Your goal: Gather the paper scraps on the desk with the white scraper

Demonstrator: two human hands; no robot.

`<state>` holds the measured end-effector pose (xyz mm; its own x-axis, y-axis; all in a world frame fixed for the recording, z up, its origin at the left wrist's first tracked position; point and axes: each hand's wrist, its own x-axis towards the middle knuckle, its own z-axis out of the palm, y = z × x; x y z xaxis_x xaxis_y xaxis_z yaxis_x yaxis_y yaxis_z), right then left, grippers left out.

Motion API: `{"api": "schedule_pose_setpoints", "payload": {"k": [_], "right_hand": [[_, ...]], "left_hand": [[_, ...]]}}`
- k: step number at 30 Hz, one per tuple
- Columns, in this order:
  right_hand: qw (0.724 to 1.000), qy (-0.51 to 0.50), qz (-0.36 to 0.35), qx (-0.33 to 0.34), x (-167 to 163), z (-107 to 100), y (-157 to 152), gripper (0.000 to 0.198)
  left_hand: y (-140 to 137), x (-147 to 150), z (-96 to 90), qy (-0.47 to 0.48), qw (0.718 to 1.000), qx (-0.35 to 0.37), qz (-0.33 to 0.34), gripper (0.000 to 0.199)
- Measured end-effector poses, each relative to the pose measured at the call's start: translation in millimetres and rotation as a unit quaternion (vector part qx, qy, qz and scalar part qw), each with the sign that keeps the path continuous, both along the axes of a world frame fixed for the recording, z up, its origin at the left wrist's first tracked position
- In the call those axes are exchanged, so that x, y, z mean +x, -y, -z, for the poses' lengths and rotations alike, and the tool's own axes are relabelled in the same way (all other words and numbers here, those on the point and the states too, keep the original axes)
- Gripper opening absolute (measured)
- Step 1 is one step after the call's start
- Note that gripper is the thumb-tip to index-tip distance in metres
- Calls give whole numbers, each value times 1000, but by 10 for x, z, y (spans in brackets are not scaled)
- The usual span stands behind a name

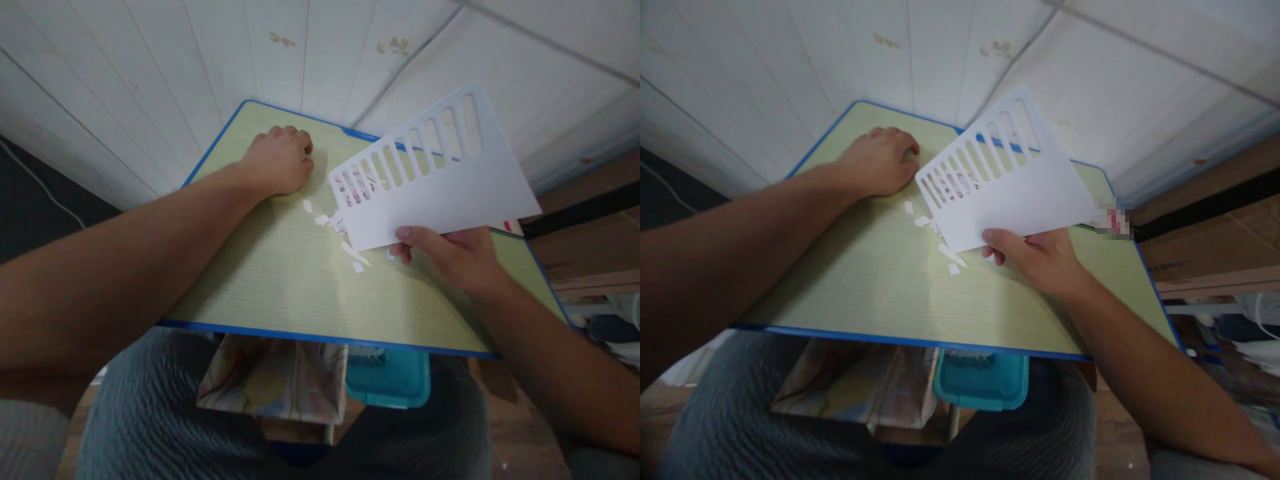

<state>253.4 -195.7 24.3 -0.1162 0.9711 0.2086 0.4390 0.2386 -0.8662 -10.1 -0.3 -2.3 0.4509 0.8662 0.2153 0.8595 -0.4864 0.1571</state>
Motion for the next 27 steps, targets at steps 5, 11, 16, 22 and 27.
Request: {"api": "schedule_pose_setpoints", "payload": {"k": [5,11,16,22,27], "right_hand": [[999,12,30,16,56,-3,-15,33],[1000,12,5,2,98,-22,-5,35],[997,3,-62,-45,78,-46,19,36],[983,-2,-141,-113,111,-106,22,21],[968,13,-208,-138,170,-179,24,19]], "left_hand": [[-1,-7,-5,5,1000,-5,-5,46],[15,-3,-19,0,1000,-1,-4,46],[29,-1,-35,11,1000,-11,-4,45],[38,10,-52,-5,1000,-14,-8,48],[44,12,-71,-7,1000,-19,-7,46]]}}
